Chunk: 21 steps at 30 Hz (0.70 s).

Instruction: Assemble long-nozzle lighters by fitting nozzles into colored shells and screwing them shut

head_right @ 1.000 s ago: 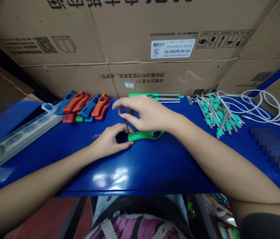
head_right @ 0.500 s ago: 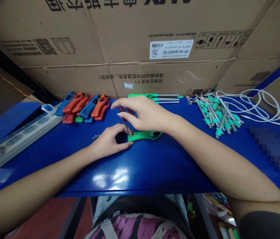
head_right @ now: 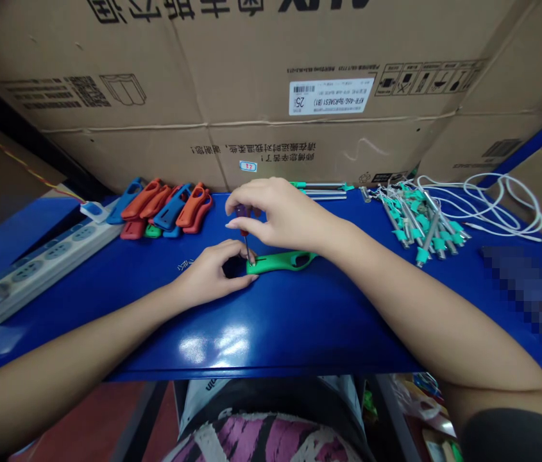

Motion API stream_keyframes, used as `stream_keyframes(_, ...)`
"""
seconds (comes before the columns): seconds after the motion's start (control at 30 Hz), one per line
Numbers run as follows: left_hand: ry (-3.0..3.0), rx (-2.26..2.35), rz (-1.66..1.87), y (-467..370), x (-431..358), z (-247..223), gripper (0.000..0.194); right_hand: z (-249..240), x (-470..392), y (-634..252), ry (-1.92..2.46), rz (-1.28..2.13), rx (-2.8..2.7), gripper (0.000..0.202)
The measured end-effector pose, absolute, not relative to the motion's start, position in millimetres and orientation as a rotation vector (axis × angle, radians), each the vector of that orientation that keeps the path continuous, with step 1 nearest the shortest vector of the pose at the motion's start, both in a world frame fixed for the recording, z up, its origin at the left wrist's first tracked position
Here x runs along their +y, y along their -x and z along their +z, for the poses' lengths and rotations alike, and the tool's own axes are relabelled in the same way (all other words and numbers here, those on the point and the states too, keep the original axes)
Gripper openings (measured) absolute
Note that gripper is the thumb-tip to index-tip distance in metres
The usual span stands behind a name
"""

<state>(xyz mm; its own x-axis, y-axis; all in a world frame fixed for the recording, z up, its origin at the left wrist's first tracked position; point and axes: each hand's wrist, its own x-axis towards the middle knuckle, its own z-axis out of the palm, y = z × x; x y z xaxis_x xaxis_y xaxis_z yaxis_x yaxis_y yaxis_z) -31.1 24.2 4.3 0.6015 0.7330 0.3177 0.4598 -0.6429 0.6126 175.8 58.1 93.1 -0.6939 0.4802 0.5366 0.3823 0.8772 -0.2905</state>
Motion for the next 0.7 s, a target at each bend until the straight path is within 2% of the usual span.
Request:
stream_keyframes(0.13,-2.332,0.951,0.784,30.9,24.2,3.8,0.016,91.7,58.5,-175.3,0.59,0.074,-2.492,0.023)
stream_keyframes(0.3,-2.334,0.945,0.796,30.7,24.4,3.7,0.016,88.5,55.0,-171.7,0.526,0.34,-2.407,0.023)
stream_keyframes(0.37,-2.345,0.95,0.786,30.9,24.6,3.5,0.016,87.6,55.0,-170.5,0.546,0.256,-2.39,0.017)
stream_keyframes(0.5,-2.352,0.953,0.789,30.7,24.6,3.7,0.017,84.9,56.0,-168.5,0.567,-0.009,-2.433,0.024)
stream_keyframes(0.63,-2.36,0.957,0.785,30.2,23.8,5.4,0.017,84.0,53.9,-167.0,0.548,0.27,-2.381,0.026)
stream_keyframes(0.7,-2.359,0.956,0.775,30.2,23.3,6.2,0.016,84.5,53.4,-166.6,0.568,0.36,-2.328,0.02)
